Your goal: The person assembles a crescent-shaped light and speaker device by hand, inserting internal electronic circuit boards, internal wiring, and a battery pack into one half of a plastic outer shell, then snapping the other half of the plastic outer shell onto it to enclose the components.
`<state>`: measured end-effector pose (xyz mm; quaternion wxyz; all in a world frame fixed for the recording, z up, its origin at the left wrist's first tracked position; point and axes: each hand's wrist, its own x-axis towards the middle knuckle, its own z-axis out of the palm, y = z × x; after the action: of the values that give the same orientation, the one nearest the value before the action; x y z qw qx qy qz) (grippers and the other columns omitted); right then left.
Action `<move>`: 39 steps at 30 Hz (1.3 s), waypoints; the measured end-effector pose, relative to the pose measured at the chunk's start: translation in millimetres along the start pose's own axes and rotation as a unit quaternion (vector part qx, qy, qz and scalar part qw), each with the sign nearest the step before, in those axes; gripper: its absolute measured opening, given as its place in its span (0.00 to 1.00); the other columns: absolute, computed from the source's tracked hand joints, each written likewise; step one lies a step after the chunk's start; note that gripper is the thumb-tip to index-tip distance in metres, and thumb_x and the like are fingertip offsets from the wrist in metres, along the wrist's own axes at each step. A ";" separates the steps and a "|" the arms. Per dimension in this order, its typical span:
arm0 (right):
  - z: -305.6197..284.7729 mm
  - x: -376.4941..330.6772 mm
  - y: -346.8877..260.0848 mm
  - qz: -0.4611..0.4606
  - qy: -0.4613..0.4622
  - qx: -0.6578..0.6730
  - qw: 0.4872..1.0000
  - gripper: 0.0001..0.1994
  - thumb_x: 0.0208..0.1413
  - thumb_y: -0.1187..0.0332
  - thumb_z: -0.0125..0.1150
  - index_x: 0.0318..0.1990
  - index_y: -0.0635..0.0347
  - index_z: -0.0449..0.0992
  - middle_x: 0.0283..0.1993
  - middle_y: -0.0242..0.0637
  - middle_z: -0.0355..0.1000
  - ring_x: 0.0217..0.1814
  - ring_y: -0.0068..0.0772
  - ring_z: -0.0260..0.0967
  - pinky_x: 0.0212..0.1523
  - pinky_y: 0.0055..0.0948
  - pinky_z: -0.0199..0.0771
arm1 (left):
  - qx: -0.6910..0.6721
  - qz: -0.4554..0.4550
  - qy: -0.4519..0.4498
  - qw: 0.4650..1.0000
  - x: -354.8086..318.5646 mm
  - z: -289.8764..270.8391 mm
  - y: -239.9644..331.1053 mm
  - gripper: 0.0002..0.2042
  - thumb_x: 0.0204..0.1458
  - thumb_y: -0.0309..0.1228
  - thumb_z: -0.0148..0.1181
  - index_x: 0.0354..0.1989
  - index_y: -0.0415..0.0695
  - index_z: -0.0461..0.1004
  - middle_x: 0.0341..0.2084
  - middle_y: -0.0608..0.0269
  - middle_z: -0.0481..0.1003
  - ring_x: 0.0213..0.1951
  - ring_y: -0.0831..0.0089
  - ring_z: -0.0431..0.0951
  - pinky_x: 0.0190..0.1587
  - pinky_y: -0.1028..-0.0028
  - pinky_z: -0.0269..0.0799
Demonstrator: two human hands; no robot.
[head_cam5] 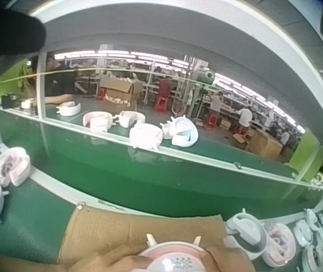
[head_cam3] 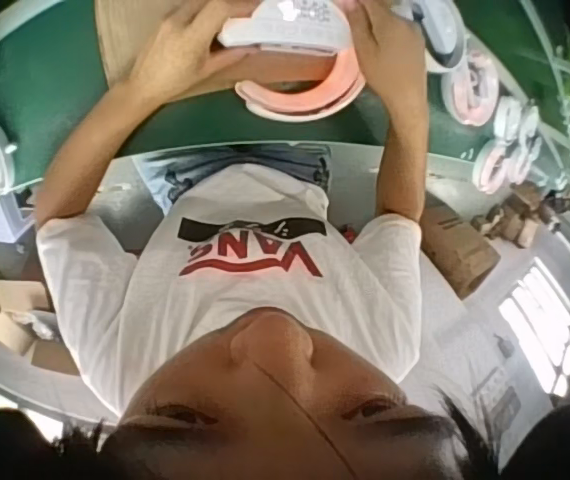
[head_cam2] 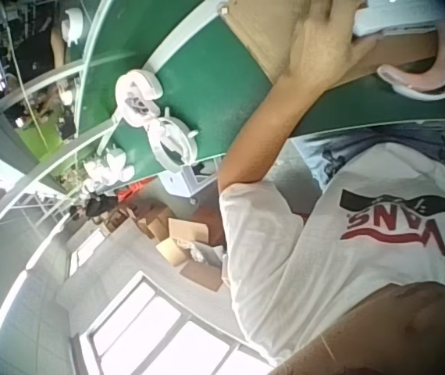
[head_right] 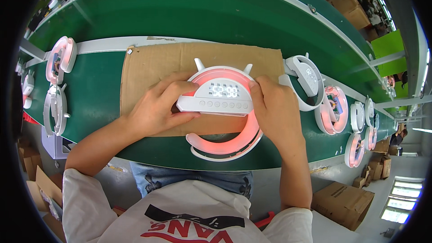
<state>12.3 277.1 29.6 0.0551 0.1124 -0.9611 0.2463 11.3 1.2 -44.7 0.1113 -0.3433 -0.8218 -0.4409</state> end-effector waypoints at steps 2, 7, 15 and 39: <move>1.2 -1.4 0.2 0.016 -0.034 -0.004 0.999 0.11 0.68 0.67 0.57 0.38 0.66 0.78 0.23 0.51 0.74 0.25 0.56 0.74 0.29 0.45 0.71 | 0.017 0.003 -0.016 1.000 -0.5 -0.1 0.4 0.26 0.46 0.30 0.76 0.55 0.49 0.73 0.60 0.48 0.72 0.39 0.54 0.85 0.35 0.62 0.85; 10.0 -14.7 0.8 0.063 0.022 0.163 0.984 0.09 0.69 0.69 0.56 0.44 0.68 0.78 0.30 0.50 0.77 0.31 0.45 0.78 0.36 0.37 0.74 | 0.048 0.033 0.001 0.998 -2.2 2.4 0.3 0.26 0.45 0.31 0.77 0.54 0.47 0.73 0.60 0.46 0.73 0.42 0.51 0.85 0.36 0.62 0.86; 11.5 -21.8 8.6 -0.036 0.011 0.184 0.982 0.20 0.63 0.66 0.64 0.60 0.62 0.72 0.56 0.54 0.75 0.54 0.56 0.75 0.55 0.46 0.73 | 0.040 0.020 -0.008 0.999 0.6 2.9 0.7 0.25 0.46 0.33 0.77 0.53 0.48 0.73 0.57 0.43 0.77 0.44 0.48 0.84 0.42 0.59 0.84; 18.9 -70.3 2.5 0.027 0.023 0.231 0.972 0.14 0.68 0.78 0.54 0.59 0.64 0.72 0.69 0.61 0.69 0.65 0.47 0.72 0.66 0.38 0.68 | -0.002 -0.018 -0.026 0.999 0.3 1.8 5.4 0.33 0.57 0.32 0.72 0.71 0.40 0.66 0.51 0.42 0.78 0.48 0.47 0.81 0.48 0.57 0.80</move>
<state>78.8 283.3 0.6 0.0433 0.0907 -0.8795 0.4652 14.8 4.8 -42.1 0.0813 -0.3401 -0.8296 -0.4353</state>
